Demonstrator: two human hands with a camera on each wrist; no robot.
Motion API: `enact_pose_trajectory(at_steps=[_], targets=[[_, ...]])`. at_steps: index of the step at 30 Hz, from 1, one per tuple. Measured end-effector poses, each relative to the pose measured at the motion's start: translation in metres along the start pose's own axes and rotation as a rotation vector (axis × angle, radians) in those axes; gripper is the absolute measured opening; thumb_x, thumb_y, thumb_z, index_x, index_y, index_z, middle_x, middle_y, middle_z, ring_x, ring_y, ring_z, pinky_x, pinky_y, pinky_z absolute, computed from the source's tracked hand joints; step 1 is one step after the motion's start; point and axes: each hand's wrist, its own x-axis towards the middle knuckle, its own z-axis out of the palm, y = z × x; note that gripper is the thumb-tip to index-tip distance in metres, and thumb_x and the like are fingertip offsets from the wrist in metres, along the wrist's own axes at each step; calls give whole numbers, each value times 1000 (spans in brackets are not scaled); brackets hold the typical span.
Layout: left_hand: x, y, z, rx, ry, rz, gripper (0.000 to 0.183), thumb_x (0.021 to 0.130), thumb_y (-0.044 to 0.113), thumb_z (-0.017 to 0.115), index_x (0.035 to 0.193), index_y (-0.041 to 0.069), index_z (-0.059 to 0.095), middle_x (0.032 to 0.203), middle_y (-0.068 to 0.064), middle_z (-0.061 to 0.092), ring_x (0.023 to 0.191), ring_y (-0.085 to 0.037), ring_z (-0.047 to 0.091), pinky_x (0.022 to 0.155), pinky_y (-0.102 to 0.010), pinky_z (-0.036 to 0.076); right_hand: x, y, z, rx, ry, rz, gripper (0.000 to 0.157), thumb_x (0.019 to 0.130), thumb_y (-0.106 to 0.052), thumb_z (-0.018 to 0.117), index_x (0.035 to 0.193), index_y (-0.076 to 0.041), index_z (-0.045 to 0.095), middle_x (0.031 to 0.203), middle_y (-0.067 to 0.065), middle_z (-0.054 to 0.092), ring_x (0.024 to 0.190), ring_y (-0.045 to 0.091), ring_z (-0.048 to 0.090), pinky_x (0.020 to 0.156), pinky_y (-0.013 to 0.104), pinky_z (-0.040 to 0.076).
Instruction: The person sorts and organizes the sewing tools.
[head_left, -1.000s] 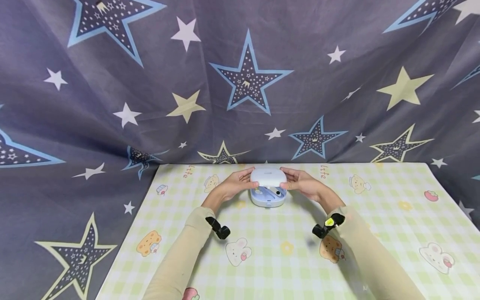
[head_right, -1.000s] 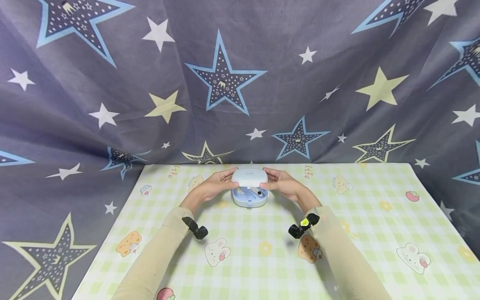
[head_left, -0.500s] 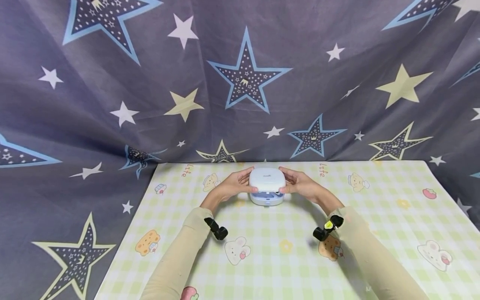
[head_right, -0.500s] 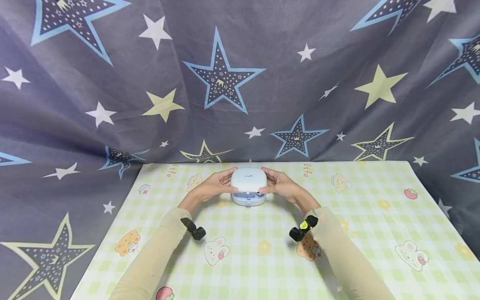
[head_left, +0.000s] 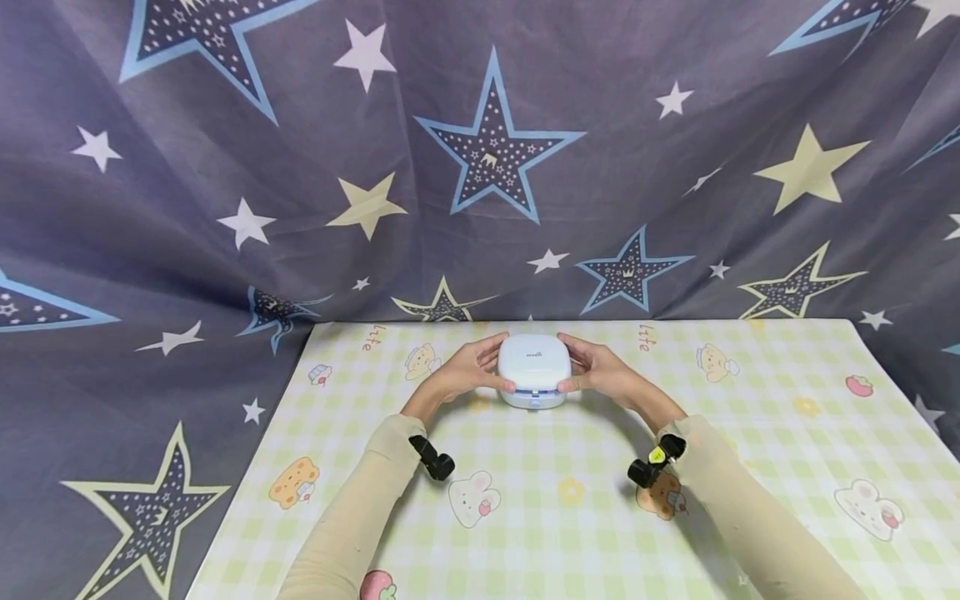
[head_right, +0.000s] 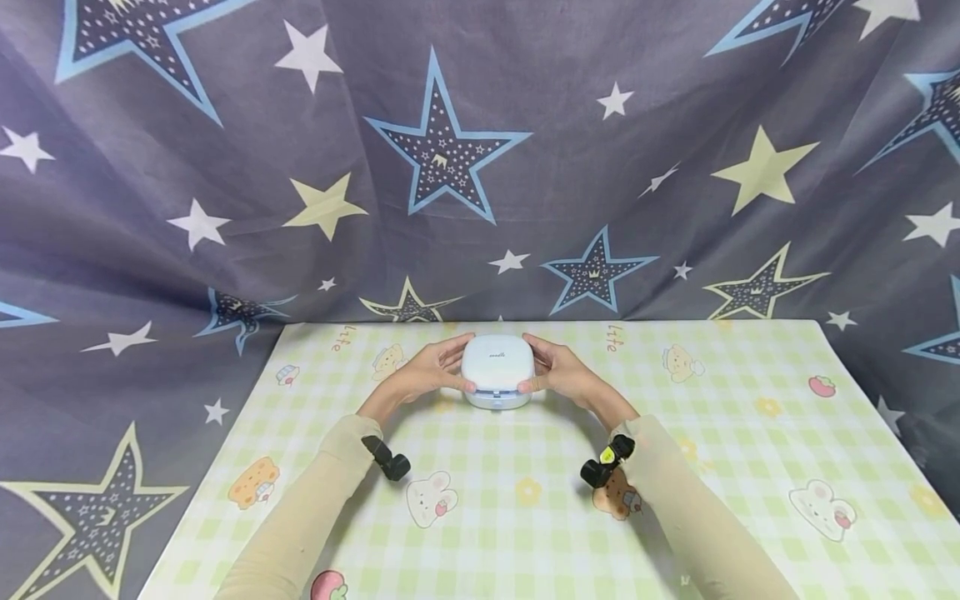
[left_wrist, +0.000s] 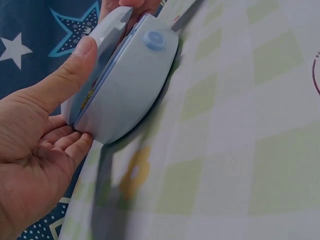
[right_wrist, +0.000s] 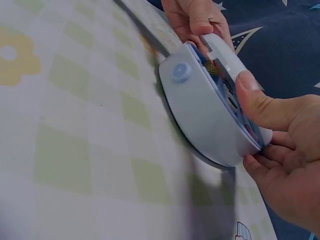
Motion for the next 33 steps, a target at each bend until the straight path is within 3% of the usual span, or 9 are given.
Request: enact_pose_trajectory(at_steps=[15, 33], targets=[[-2, -2, 3, 37, 20, 50, 101, 78, -11, 81, 160, 0, 24, 169, -16, 22, 156, -31, 24, 125, -38, 26, 1, 4, 3, -20, 34, -26, 100, 81, 8, 78, 160, 4, 17, 167, 22, 18, 153, 42, 25, 123, 48, 26], [0, -3, 4, 74, 25, 52, 103, 76, -11, 83, 160, -2, 24, 168, -17, 24, 155, -31, 26, 125, -36, 26, 0, 3, 8, -63, 63, -26, 100, 80, 11, 77, 160, 5, 18, 167, 23, 18, 152, 43, 26, 124, 48, 26]])
